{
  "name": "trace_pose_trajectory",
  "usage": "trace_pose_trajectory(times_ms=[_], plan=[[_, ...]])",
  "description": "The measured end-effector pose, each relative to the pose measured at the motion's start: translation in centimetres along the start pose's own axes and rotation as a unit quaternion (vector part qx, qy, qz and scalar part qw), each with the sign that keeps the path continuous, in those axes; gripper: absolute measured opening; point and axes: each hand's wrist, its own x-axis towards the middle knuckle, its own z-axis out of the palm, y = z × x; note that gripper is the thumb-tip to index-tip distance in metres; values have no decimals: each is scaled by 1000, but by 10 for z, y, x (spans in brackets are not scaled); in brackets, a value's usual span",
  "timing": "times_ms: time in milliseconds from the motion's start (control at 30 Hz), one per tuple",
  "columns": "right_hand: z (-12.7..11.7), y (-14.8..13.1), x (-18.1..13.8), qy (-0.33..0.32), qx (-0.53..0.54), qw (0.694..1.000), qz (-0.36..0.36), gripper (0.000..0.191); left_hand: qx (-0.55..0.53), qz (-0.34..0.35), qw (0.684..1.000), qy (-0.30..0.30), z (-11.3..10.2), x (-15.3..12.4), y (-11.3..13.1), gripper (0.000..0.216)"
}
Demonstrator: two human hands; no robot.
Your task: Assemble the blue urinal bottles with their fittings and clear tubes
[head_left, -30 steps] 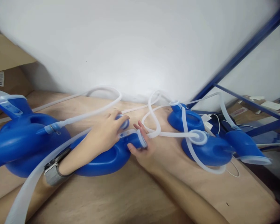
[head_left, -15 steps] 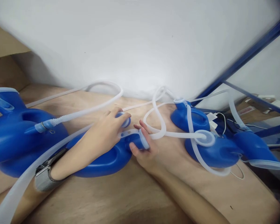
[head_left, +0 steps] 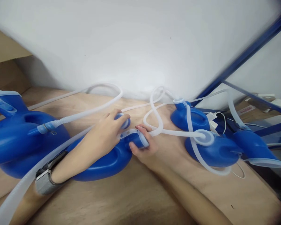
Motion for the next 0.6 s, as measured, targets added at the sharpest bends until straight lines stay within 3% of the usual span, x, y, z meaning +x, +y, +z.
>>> trace_pose_trajectory(times_ms=[467,600], plan=[[-24,-29,13,-130,-52,982,129,53,33,-11,999,10,0,0,-1,48],[-45,-38,29,-235,-108,954,154,65,20,-19,1000,14,-2,3,-3,46]])
